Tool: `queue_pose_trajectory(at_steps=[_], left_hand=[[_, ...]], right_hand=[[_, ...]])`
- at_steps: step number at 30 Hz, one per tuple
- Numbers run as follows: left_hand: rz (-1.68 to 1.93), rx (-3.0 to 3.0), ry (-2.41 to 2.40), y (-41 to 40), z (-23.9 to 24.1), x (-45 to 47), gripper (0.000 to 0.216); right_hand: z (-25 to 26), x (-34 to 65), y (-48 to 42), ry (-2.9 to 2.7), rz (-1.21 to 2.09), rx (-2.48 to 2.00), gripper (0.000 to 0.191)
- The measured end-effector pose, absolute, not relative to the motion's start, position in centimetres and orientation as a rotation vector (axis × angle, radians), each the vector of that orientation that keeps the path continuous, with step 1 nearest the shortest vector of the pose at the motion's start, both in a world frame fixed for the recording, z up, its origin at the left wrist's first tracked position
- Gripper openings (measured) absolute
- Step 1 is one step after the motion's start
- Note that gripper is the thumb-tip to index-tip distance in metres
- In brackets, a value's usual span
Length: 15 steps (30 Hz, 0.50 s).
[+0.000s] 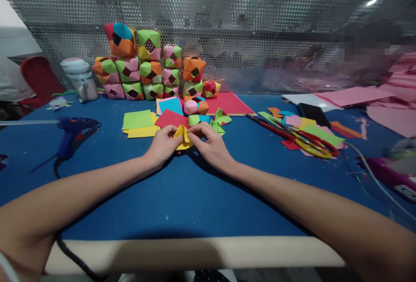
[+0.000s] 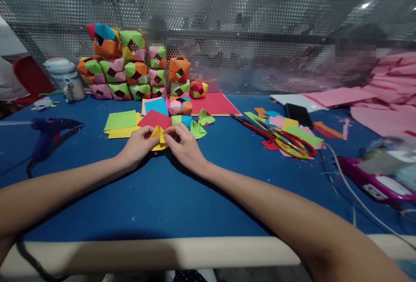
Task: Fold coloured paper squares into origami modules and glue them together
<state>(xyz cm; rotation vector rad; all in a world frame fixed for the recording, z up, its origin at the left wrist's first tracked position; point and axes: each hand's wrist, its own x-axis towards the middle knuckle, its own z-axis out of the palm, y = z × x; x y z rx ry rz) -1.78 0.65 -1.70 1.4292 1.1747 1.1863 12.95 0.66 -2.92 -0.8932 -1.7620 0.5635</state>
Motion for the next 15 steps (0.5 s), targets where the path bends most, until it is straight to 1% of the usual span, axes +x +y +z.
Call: queue_pose_trajectory(at_steps=[3, 5, 15], left_hand=[[1.200, 1.486, 1.171, 0.59, -1.60, -1.90, 0.007], [1.220, 1.536, 1.173, 0.62, -1.61, -2.01, 0.005], [1.174, 1.550, 1.123, 0.27, -1.27, -1.89, 0.005]], right_hand=[[-3.26, 12.80, 0.98, -1.703, 0.731, -0.940, 0.016], [-3.38, 12.76, 1.10, -1.706, 0.789, -0.962, 0.017], [-3.37, 12.73, 1.06, -1.652, 0.765, -1.000, 0.019]])
